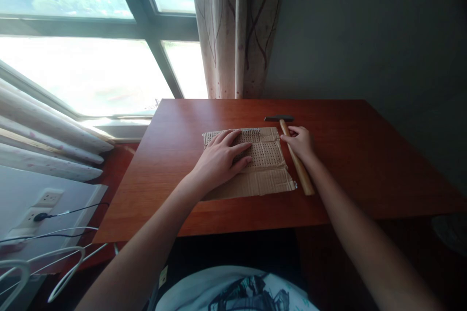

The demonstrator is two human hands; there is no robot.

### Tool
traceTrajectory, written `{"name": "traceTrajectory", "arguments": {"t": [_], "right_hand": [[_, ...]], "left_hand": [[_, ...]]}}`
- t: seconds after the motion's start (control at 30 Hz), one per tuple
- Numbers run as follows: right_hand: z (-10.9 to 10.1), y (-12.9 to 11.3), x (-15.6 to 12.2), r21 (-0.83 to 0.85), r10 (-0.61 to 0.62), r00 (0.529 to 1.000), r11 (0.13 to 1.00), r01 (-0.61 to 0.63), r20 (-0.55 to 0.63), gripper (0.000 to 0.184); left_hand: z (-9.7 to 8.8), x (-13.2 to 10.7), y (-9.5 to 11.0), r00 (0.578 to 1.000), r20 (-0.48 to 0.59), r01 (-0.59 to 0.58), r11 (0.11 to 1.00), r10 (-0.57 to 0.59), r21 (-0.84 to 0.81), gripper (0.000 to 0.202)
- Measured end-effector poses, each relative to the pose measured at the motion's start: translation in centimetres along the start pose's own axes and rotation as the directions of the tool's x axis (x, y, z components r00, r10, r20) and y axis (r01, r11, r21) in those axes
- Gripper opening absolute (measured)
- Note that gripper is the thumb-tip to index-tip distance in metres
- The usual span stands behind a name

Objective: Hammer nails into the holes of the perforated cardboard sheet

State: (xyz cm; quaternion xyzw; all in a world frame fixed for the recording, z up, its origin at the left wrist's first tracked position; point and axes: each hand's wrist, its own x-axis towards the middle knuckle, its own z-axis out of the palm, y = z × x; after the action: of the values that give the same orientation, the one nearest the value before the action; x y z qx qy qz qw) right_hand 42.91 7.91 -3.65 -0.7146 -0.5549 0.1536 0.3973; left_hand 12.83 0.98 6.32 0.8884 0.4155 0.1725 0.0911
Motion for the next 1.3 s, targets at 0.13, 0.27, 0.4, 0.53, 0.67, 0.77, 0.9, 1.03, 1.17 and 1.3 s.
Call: {"name": "traceTrajectory", "arguments": {"t": [0.13,0.27,0.4,0.53,0.67,0.77,0.9,1.03,1.17,1.3], "right_hand": [[1.0,0.0,0.4,-0.028,-0.001,1.0,1.0,0.001,-0.01,0.043],[1.8,0.2,0.5,-0.052,-0.006,1.0,0.999,0.005,-0.011,0.038],[2.3,0.3,0.6,-0.077,-0.011,1.0,0.997,0.01,-0.013,0.034],[2.7,0.2,0.7,-0.104,-0.02,1.0,0.994,0.018,-0.018,0.033],[2.7,0.1,0.7,-0.127,-0.036,0.999,0.991,0.033,-0.015,0.034],[2.7,0.2,0.7,-0.141,-0.041,0.999,0.989,0.039,-0.01,0.034],[2.6,0.2,0.8,-0.159,-0.041,0.999,0.986,0.039,-0.007,0.031],[2.6,0.1,0.9,-0.178,-0.039,0.999,0.983,0.038,-0.005,0.03],[2.6,0.0,0.9,-0.201,-0.043,0.999,0.979,0.044,0.005,0.029],[2.5,0.0,0.9,-0.236,-0.057,0.998,0.97,0.062,0.025,0.026]], "left_hand": [[0.0,0.0,0.0,1.0,0.001,0.004,1.0,-0.004,-0.013,0.045],[0.0,-0.1,0.0,1.0,0.001,0.015,1.0,-0.015,-0.016,0.045],[0.2,-0.1,-0.1,1.0,-0.008,0.013,1.0,-0.013,-0.025,0.043],[0.1,-0.1,-0.1,1.0,-0.005,0.006,1.0,-0.006,-0.018,0.045],[0.1,-0.1,0.0,1.0,0.002,0.01,1.0,-0.01,-0.015,0.045],[0.1,-0.1,0.0,1.0,-0.001,0.015,1.0,-0.015,-0.024,0.044],[0.2,-0.1,0.0,1.0,-0.009,0.016,0.999,-0.016,-0.028,0.044],[0.2,-0.1,0.0,1.0,-0.005,0.017,0.999,-0.017,-0.027,0.044],[0.2,-0.1,0.0,1.0,-0.004,0.015,1.0,-0.016,-0.018,0.044],[0.1,-0.1,0.0,1.0,-0.008,0.015,1.0,-0.015,-0.025,0.044]]}}
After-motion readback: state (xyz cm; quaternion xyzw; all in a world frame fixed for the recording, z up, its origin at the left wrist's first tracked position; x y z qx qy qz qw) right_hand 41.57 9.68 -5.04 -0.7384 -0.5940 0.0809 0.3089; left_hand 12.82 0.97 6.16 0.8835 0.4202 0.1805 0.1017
